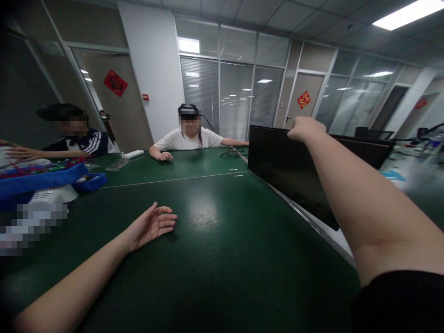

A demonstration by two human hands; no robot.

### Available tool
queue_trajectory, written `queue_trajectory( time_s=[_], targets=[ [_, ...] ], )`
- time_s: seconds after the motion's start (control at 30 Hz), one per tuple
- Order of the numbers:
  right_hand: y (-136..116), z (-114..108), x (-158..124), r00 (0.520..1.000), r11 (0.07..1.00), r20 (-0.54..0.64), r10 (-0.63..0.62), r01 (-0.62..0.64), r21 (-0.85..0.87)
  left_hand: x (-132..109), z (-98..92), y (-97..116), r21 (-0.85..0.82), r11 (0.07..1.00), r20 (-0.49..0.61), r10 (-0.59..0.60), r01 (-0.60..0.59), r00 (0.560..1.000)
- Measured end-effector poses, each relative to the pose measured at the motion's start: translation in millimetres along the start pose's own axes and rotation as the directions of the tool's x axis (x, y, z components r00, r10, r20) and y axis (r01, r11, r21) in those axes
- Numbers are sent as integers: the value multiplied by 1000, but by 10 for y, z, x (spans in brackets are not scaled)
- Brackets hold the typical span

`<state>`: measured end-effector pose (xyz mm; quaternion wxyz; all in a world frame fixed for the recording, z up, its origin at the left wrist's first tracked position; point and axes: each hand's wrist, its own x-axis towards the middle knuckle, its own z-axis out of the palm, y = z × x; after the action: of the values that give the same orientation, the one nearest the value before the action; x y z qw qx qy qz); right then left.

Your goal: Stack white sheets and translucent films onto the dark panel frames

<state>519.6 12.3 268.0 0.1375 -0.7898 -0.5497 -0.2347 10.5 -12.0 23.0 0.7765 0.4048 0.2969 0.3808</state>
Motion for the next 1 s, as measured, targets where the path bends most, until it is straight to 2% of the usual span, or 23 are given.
queue_trajectory(
  time_s=[0.13, 0.2, 0.27, 0.37, 0.47, 0.57, 0.63, 0.67, 0.7, 0.77, 0.87, 0.93, 1.0],
  targets=[
    [-412, -36, -365, 998, 997, 0, -64, 64, 35, 26, 5, -18, -13, 999, -44, 43, -43, 998],
    [-617, -16, -609, 988, 988, -40, -152, 153, 18, 43, -7, -29, -5, 997, -78, 79, -80, 994],
    [-801, 13, -899, 967, 968, -56, -250, 250, 4, 60, -35, -31, 24, 992, -122, 127, -125, 984],
    [-1003, 96, -1389, 908, 911, -70, -412, 413, -5, 82, -100, -13, 128, 971, -223, 225, -200, 949],
    [-1104, 321, -1868, 781, 782, -79, -620, 623, 21, 102, -174, 10, 281, 925, -341, 344, -254, 875],
    [-1123, 711, -2238, 583, 587, -179, -792, 809, 37, 129, -229, 9, 413, 872, -394, 431, -263, 812],
    [-1117, 980, -2392, 467, 472, -206, -860, 881, 24, 150, -247, -7, 494, 832, -389, 471, -252, 792],
    [-1114, 1090, -2438, 461, 461, -194, -866, 886, 50, 158, -247, -16, 541, 806, -374, 486, -239, 790],
    [-1114, 1177, -2465, 478, 470, -165, -863, 878, 88, 163, -242, -26, 598, 771, -350, 497, -219, 794],
    [-1122, 1277, -2474, 538, 518, -88, -838, 836, 184, 166, -210, -44, 739, 657, -278, 498, -148, 821],
    [-1130, 1302, -2431, 585, 564, 23, -811, 771, 296, 151, -116, -65, 932, 360, -143, 479, -45, 866],
    [-1118, 1299, -2399, 584, 568, 60, -809, 753, 332, 133, -37, -71, 986, 165, -44, 451, -35, 892],
    [-1091, 1313, -2378, 578, 562, 65, -814, 753, 342, 106, 53, -66, 998, 20, 45, 408, -58, 912]
  ],
)
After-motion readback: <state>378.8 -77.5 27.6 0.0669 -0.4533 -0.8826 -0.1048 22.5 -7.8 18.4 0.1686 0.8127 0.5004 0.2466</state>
